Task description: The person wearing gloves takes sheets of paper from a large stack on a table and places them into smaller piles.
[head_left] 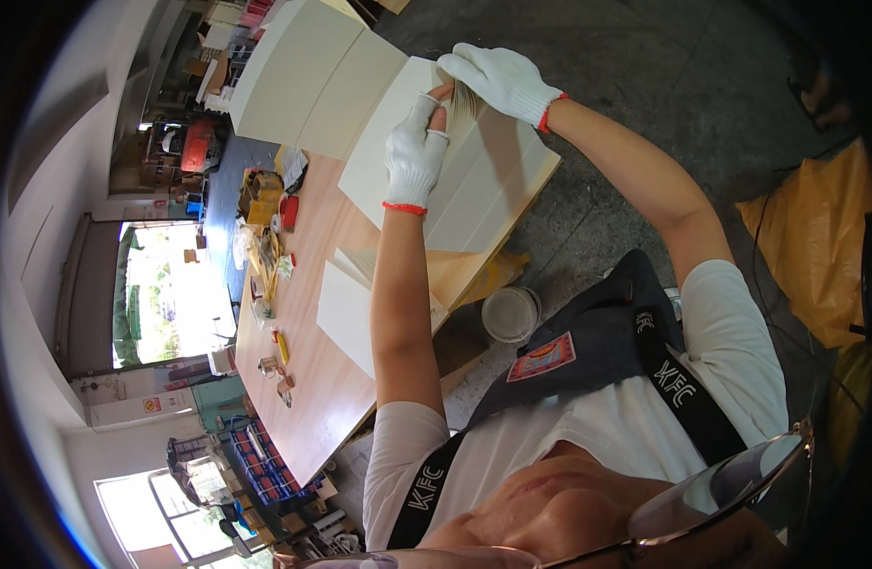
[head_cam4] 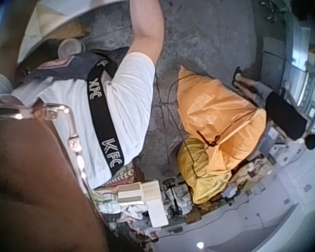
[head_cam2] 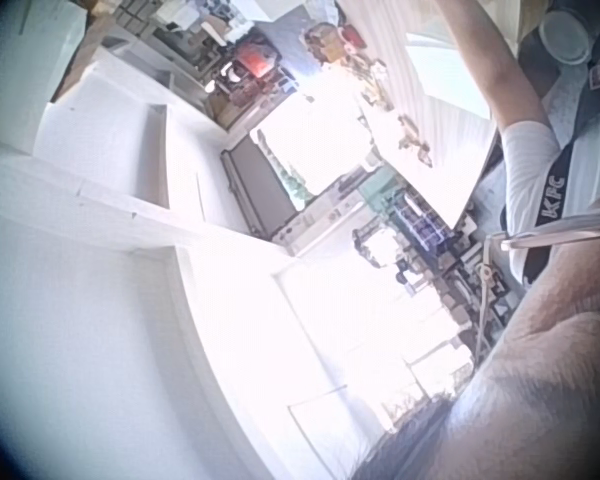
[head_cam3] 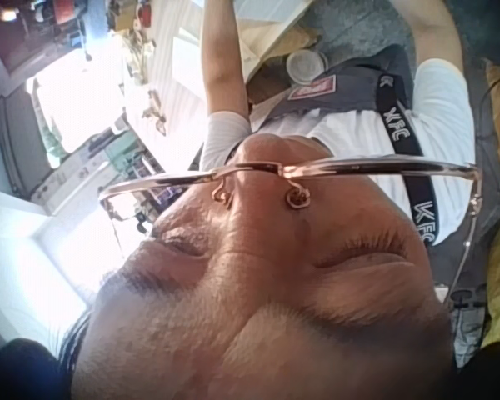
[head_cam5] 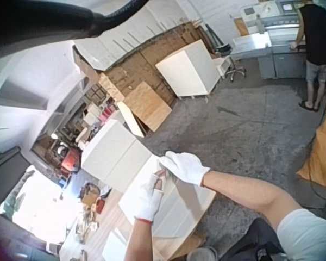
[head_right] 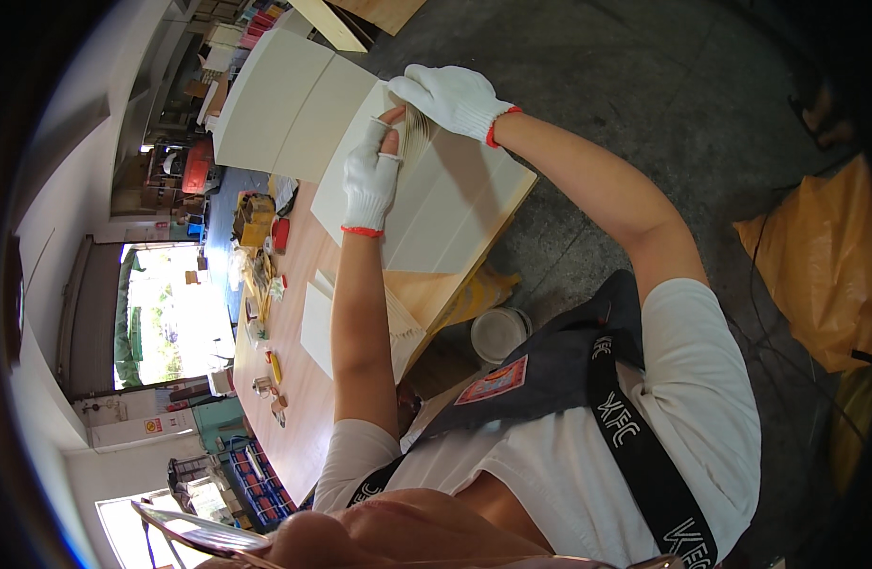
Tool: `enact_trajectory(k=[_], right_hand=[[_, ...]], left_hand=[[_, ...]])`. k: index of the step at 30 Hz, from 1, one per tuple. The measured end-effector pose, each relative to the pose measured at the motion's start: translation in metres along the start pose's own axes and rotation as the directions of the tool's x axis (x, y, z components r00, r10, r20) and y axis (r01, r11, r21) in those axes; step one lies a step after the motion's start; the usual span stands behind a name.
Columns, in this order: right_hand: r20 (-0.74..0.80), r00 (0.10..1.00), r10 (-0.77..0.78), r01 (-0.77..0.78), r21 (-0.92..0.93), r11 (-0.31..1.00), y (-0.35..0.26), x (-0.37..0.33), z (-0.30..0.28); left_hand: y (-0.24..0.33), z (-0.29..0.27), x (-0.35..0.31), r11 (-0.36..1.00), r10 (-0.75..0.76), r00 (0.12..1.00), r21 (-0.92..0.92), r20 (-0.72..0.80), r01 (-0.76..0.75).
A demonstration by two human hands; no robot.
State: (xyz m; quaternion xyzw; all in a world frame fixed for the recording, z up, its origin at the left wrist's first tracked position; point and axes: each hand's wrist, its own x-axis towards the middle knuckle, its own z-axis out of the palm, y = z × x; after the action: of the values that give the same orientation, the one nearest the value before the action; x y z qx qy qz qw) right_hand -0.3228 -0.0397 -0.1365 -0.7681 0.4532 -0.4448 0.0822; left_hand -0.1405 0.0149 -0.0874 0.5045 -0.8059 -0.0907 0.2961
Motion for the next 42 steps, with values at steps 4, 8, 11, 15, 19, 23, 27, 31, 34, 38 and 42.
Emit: enact_trajectory(k=[4, 8, 11, 15, 19, 23, 27, 31, 34, 38, 42], right_hand=[[-0.04, 0.999, 0.0, 0.0, 0.015, 1.0, 0.007, -0.001, 0.005], [-0.032, 0.999, 0.001, 0.0, 0.045, 0.999, 0.005, 0.0, 0.007], [-0.061, 0.998, -0.033, 0.033, -0.003, 0.999, 0.006, -0.002, 0.005], [0.047, 0.999, -0.015, 0.018, -0.06, 0.998, -0.001, -0.003, -0.003], [0.048, 0.998, -0.038, 0.043, -0.12, 0.992, -0.002, -0.004, -0.004], [-0.001, 0.998, -0.056, 0.056, -0.128, 0.99, 0.003, -0.004, 0.003], [-0.034, 0.997, -0.074, 0.068, -0.142, 0.987, 0.004, -0.004, 0.005], [-0.043, 0.997, -0.069, 0.064, -0.113, 0.992, 0.004, -0.004, 0.006], [-0.04, 0.999, -0.018, 0.016, -0.05, 0.999, 0.006, -0.002, 0.009], [-0.001, 0.999, 0.036, -0.036, 0.008, 0.999, 0.008, -0.003, 0.006], [0.109, 0.991, 0.072, -0.079, 0.061, 0.995, -0.01, -0.004, -0.013]], left_hand=[[0.016, -0.001, -0.001, 0.994, -0.109, 0.991, -0.001, 0.074, 0.11], [0.012, -0.004, -0.002, 0.991, -0.121, 0.991, -0.056, 0.065, 0.125], [0.011, -0.005, -0.001, 0.988, -0.135, 0.986, -0.06, 0.096, 0.141], [0.012, -0.003, -0.002, 0.996, -0.058, 0.998, -0.066, -0.036, 0.056], [-0.001, 0.004, 0.0, 0.998, 0.056, 0.994, -0.012, -0.092, -0.058], [0.013, -0.004, -0.001, 0.995, -0.101, 0.993, 0.001, 0.058, 0.101], [0.019, -0.005, -0.001, 0.989, -0.149, 0.984, 0.001, 0.096, 0.15], [0.007, -0.001, -0.001, 0.993, -0.112, 0.992, -0.041, 0.066, 0.115], [0.005, 0.0, -0.001, 0.989, -0.128, 0.988, -0.066, 0.082, 0.133], [0.012, -0.002, 0.001, 0.993, -0.121, 0.988, -0.001, 0.099, 0.122], [0.007, 0.0, -0.001, 1.0, 0.016, 0.998, -0.002, -0.065, -0.016]])
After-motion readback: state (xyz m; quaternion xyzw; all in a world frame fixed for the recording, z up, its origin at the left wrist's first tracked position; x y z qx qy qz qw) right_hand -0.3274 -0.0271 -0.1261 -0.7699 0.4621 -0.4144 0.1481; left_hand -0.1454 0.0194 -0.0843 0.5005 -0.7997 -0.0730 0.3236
